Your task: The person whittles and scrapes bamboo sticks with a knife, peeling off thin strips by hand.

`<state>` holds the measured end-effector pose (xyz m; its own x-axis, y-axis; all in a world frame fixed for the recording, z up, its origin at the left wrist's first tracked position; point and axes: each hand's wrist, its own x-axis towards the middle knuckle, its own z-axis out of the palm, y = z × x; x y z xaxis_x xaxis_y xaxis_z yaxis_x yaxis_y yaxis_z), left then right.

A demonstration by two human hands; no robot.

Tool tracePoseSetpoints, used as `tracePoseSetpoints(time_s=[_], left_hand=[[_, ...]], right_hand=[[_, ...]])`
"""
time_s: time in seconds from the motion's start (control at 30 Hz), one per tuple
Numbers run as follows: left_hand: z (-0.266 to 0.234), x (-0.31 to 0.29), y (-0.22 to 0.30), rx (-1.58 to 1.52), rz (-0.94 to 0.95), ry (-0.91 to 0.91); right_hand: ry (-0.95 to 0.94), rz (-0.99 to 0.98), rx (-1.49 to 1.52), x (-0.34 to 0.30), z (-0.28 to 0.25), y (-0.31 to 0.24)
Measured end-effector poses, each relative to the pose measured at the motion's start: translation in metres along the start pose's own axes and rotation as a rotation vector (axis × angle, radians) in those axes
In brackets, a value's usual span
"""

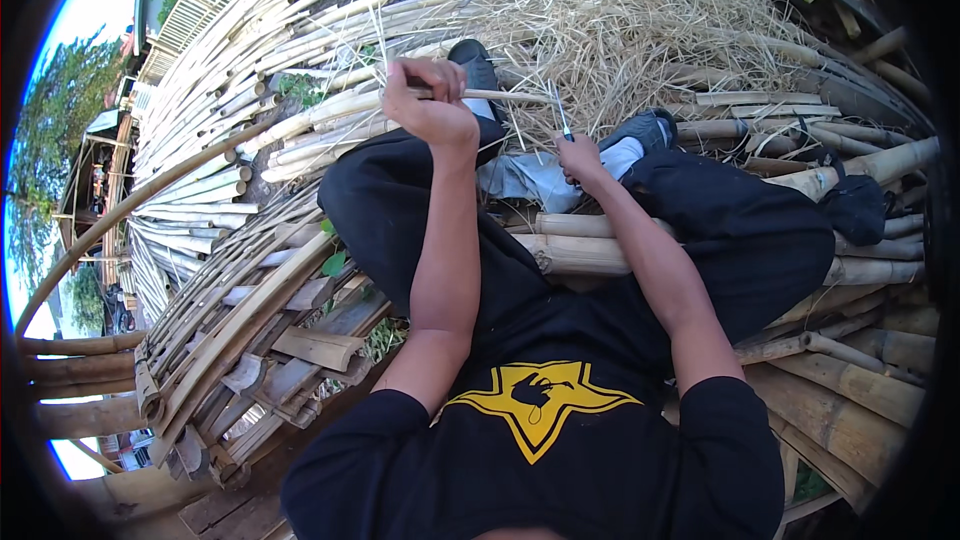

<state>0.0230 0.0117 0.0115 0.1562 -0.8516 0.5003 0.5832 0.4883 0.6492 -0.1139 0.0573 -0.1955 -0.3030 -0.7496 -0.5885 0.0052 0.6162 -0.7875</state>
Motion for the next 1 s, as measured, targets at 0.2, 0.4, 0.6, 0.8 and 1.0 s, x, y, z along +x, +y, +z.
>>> tracePoseSetpoints(time_s=[0.2, 0.4, 0.6, 0.8, 1.0], left_hand=[[-0.004, 0.013, 0.058, -0.084, -0.034, 0.075], [-0.025, 0.026, 0.086, -0.324, -0.082, 0.01], [-0.023, 0.03, 0.091, -0.344, -0.059, 0.014], [-0.015, 0.033, 0.084, 0.438, -0.041, 0.116], [-0.015, 0.022, 0.066, 0.814, -0.229, -0.174]], right_hand=[[-0.21, 0.093, 0.627, -0.001, -0.018, -0.02], [-0.277, -0.052, 0.852, -0.018, -0.033, -0.047], [-0.295, -0.179, 1.15, -0.037, -0.066, -0.076], [-0.025, -0.429, 1.114, -0.063, -0.136, -0.108], [0.323, -0.624, 1.021, -0.101, -0.203, -0.123]])
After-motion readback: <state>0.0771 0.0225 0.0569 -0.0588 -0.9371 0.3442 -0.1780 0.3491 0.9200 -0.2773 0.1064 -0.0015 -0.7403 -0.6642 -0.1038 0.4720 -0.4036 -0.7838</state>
